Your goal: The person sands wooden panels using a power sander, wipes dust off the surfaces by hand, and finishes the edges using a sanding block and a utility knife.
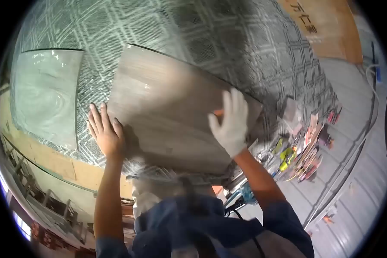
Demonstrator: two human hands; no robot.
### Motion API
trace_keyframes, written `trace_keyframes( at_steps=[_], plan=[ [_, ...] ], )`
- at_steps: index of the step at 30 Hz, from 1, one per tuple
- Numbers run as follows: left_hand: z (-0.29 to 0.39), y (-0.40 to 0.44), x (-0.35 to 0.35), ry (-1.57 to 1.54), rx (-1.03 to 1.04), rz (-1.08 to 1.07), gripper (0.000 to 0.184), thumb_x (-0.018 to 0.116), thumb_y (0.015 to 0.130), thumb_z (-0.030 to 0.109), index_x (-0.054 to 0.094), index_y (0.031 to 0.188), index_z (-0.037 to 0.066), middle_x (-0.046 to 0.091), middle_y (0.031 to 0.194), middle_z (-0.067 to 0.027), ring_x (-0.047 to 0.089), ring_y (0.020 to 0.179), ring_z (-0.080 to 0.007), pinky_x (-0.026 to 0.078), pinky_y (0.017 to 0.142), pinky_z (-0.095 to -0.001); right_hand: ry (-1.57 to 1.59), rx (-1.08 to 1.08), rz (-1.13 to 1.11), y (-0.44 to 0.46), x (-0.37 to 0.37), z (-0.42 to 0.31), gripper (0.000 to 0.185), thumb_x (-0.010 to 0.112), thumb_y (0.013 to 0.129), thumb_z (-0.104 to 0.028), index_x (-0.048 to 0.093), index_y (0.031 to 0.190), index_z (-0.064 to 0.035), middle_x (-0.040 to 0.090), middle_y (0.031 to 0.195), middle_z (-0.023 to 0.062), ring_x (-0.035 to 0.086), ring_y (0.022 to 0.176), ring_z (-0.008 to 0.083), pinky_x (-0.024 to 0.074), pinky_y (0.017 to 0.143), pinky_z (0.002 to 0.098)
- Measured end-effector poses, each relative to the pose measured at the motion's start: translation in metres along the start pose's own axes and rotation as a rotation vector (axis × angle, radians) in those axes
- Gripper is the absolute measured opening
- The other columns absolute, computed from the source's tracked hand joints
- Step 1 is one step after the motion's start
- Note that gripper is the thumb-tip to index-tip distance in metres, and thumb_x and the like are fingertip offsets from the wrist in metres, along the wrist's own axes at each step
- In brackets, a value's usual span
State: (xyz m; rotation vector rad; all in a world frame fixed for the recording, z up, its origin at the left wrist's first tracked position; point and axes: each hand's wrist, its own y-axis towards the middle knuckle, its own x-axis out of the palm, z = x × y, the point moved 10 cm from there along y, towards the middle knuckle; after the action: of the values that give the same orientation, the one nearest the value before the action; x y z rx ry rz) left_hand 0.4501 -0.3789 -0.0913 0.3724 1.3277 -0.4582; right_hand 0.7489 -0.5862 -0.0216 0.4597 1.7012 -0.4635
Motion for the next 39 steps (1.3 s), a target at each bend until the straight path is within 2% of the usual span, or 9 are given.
trace_keyframes(
  at_steps=[9, 15, 18, 20, 21, 31, 35, 37, 39],
  plan=[
    [0.002, 0.001, -0.003, -0.065, -0.009, -0.062, 0.061, 0.049, 0.101, 0.027, 0.042, 0.159, 0.009, 0.031, 0.168, -0.0216, 0.028, 0.154, -0.0445, 0.016, 0.126, -0.0581, -0.053, -0.285, 0.220, 0.188, 0.068, -0.268, 0.069, 0.053, 0.098, -0.049, 0.051, 0.147, 0.0002, 0.052, 0.149, 0.0196, 0.042, 0.141, 0.0355, 0.0328, 0.114, 0.0518],
    [-0.001, 0.003, -0.005, -0.114, -0.041, -0.078, 0.065, 0.056, 0.096, 0.025, 0.044, 0.158, 0.011, 0.032, 0.167, -0.0227, 0.031, 0.152, -0.0445, 0.020, 0.125, -0.0588, 0.000, -0.152, -0.070, 0.106, 0.035, -0.129, 0.082, 0.078, 0.080, -0.028, 0.044, 0.146, 0.0068, 0.045, 0.146, 0.0323, 0.042, 0.137, 0.0518, 0.0337, 0.115, 0.0581],
    [-0.003, 0.003, -0.002, -0.124, -0.041, -0.094, 0.064, 0.055, 0.097, 0.025, 0.044, 0.158, 0.011, 0.032, 0.167, -0.0223, 0.032, 0.152, -0.0452, 0.021, 0.124, -0.0595, 0.021, -0.267, 0.074, 0.151, 0.042, -0.212, 0.073, 0.078, 0.077, -0.028, 0.050, 0.136, 0.0052, 0.049, 0.141, 0.0297, 0.045, 0.133, 0.0490, 0.0345, 0.114, 0.0566],
    [-0.007, 0.008, 0.003, -0.119, -0.040, -0.071, 0.063, 0.055, 0.097, 0.029, 0.045, 0.158, 0.014, 0.034, 0.167, -0.0204, 0.034, 0.151, -0.0440, 0.024, 0.124, -0.0590, 0.096, -0.202, -0.338, 0.201, 0.072, -0.281, 0.080, 0.068, 0.090, -0.045, 0.046, 0.149, 0.0041, 0.048, 0.153, 0.0243, 0.041, 0.146, 0.0372, 0.0336, 0.119, 0.0496],
    [-0.006, 0.001, -0.003, -0.121, -0.061, -0.058, 0.062, 0.054, 0.098, 0.032, 0.047, 0.157, 0.017, 0.035, 0.167, -0.0185, 0.036, 0.150, -0.0429, 0.026, 0.123, -0.0586, -0.216, -0.307, 0.073, 0.193, 0.092, -0.300, 0.079, 0.058, 0.098, -0.051, 0.042, 0.155, 0.0032, 0.044, 0.159, 0.0235, 0.039, 0.149, 0.0350, 0.0331, 0.120, 0.0491],
    [0.006, 0.004, -0.013, -0.082, -0.020, 0.030, 0.058, 0.053, 0.100, 0.026, 0.047, 0.157, 0.013, 0.035, 0.167, -0.0184, 0.034, 0.152, -0.0421, 0.021, 0.126, -0.0558, -0.050, 0.049, 0.032, -0.075, 0.017, 0.059, 0.075, 0.076, 0.084, -0.024, 0.049, 0.147, 0.0039, 0.044, 0.153, 0.0295, 0.039, 0.143, 0.0501, 0.0329, 0.115, 0.0613],
    [0.004, 0.005, -0.002, -0.035, 0.023, 0.037, 0.057, 0.047, 0.103, 0.029, 0.046, 0.158, 0.014, 0.034, 0.168, -0.0177, 0.034, 0.152, -0.0421, 0.021, 0.126, -0.0558, -0.010, -0.023, -0.040, 0.020, 0.032, -0.090, 0.073, 0.071, 0.087, -0.036, 0.050, 0.146, 0.0015, 0.046, 0.151, 0.0274, 0.040, 0.141, 0.0472, 0.0324, 0.116, 0.0608],
    [0.000, 0.001, 0.001, 0.011, 0.034, 0.065, 0.055, 0.043, 0.106, 0.031, 0.045, 0.158, 0.013, 0.035, 0.168, -0.0155, 0.034, 0.152, -0.0422, 0.021, 0.126, -0.0540, 0.639, 0.011, 0.022, 0.051, 0.068, -0.146, 0.074, 0.061, 0.093, -0.049, 0.049, 0.149, -0.0007, 0.047, 0.154, 0.0198, 0.038, 0.144, 0.0409, 0.0310, 0.117, 0.0589],
    [0.004, 0.001, -0.006, 0.003, 0.071, 0.076, 0.055, 0.042, 0.107, 0.032, 0.044, 0.159, 0.013, 0.036, 0.168, -0.0141, 0.033, 0.152, -0.0425, 0.021, 0.126, -0.0526, -0.010, -0.163, 0.121, 0.069, 0.073, -0.214, 0.070, 0.050, 0.098, -0.052, 0.048, 0.151, -0.0054, 0.048, 0.154, 0.0199, 0.041, 0.144, 0.0389, 0.0226, 0.122, 0.0600]
  ],
)
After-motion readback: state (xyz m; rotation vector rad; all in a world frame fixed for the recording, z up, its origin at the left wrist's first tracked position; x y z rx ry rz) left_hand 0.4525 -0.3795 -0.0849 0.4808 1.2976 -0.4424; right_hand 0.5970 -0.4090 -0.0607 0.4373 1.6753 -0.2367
